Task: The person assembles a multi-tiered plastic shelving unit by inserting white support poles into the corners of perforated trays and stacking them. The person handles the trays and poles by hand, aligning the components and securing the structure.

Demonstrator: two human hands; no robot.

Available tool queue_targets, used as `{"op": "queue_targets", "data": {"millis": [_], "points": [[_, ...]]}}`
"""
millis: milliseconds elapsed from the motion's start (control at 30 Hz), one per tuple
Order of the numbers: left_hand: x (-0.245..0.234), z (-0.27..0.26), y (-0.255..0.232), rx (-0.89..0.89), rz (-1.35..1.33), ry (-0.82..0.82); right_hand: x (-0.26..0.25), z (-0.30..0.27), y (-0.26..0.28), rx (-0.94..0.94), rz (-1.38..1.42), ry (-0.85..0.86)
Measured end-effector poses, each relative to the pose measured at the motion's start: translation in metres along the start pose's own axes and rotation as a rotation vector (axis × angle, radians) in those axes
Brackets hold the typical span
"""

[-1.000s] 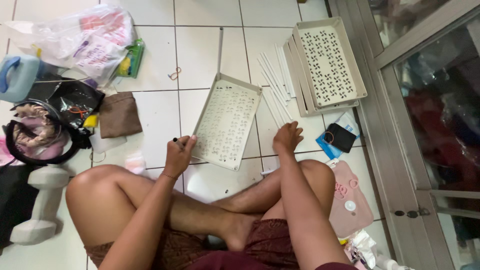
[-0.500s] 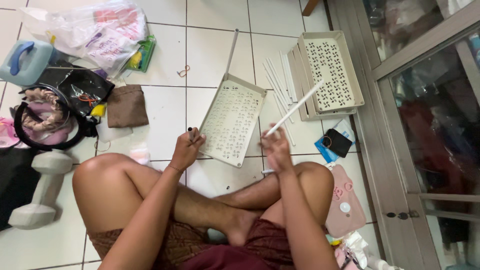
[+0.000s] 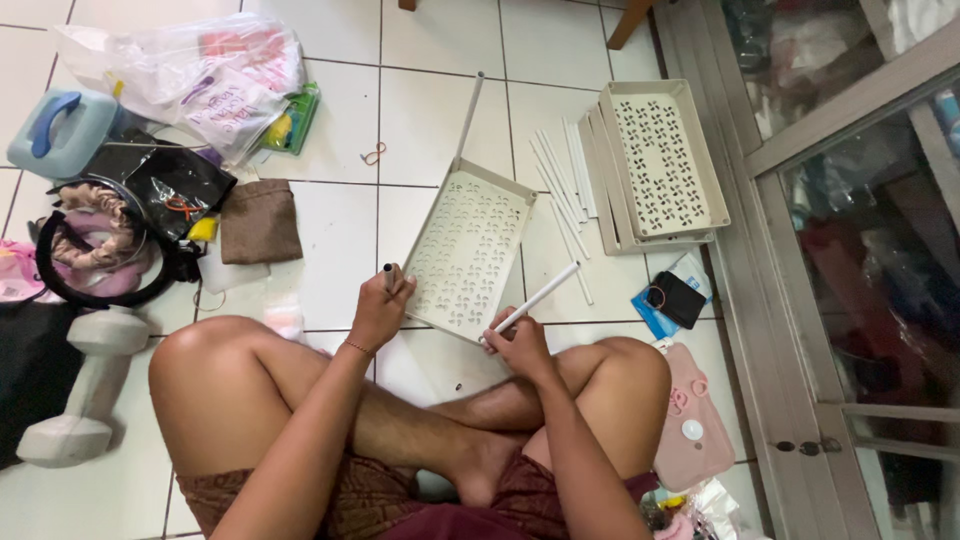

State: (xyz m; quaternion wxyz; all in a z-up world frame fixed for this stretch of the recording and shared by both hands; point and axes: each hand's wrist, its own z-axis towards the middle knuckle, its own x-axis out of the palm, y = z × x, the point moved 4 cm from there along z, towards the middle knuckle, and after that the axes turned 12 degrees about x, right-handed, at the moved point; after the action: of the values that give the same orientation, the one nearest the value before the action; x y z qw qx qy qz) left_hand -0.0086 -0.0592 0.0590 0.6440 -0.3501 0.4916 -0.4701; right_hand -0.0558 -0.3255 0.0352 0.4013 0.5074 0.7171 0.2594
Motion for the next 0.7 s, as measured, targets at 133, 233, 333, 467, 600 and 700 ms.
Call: {"op": "queue_targets", "data": {"millis": [133,233,333,467,600,700], "points": [[0.0,-0.004,0.0,-0.045,0.004,0.006,0.005,-0.007,0.008,-0.066,-0.125,-0.048],[0.0,-0.002,-0.002,-0.021,-0.001,-0.01,0.008,-0.007,0.016,-0.169,-0.285,-0.129],[0.002,0.001,-0.003,-0.001,0.006,-0.013,0.013,-0.007,0.024,-0.393,-0.388,-0.237],[0.003,-0.001,0.001,-0.054,-0.014,-0.012,0.015,0.004,0.02,-0.302,-0.415,-0.268],[0.003,0.0,-0.002,0.005,-0.002,-0.011,0.016,-0.001,0.035,-0.395,-0.452,-0.313],[0.002,0.0,-0.003,0.035,0.038,-0.017,0.013,-0.012,0.051,-0.51,-0.383,-0.361]]}}
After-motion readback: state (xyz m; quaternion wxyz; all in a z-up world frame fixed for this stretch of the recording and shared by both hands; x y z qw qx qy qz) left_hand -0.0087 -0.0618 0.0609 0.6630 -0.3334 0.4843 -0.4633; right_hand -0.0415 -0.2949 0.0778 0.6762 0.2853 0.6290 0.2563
